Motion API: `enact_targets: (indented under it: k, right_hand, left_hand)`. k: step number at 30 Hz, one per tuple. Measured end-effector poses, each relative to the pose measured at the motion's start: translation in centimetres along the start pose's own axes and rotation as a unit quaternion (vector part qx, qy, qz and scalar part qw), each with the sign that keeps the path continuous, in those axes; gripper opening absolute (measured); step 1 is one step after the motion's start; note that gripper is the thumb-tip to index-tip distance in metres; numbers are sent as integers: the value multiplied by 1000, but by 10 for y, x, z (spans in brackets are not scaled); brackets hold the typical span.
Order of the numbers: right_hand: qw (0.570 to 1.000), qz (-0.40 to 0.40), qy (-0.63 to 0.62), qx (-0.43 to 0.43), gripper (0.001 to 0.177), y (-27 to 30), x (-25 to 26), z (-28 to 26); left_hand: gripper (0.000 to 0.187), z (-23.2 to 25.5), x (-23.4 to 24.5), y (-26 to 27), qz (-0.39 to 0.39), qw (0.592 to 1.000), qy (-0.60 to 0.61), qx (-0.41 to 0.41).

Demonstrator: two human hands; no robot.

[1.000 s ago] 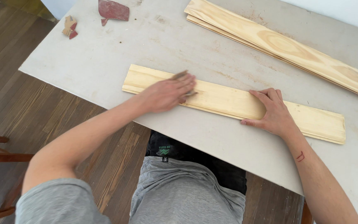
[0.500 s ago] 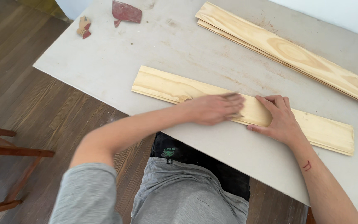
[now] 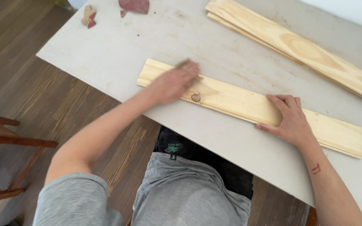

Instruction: The person sands a long wooden plank on a white table using a sanding block. They work along the length of the plank, focusing on the edges and surface, and flip the plank to sand the other side.

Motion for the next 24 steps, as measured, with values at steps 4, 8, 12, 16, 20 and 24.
enact_targets:
  k: [4,8,12,16,20,24]
  right_hand:
    - [1000,15,-5,25,121,3,4,-16]
    - [997,6,76,32,133,-4,-7,-8]
    - [994,7,100,41,131,-6,-12,-9]
    - [992,38,96,72,123,-5,-10,-8]
    - [994,55,70,56,122,-7,-10,6]
    - [998,33,55,2,125,-7,-8,3]
  left_hand:
    - [68,-47,21,54,-56,993,-11,102]
    - [67,-53,-5,60,-11,982,-107,154]
    - [56,0,-14,23,13,991,-120,59]
    - [55,53,-30,-32,23,995,-83,-44]
    - [67,98,-42,-56,45,995,-62,-59]
    - [69,69,-26,-26,-18,996,1,-86]
Point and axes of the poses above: each hand's wrist, its own y-axis away from the middle knuckle, its own x-axis out of the back of the hand, z = x × y, the point moved 4 cm from there along -y, towards the middle knuckle, and after that the axes turned 13 degrees about -y, right-handed, at the moved point
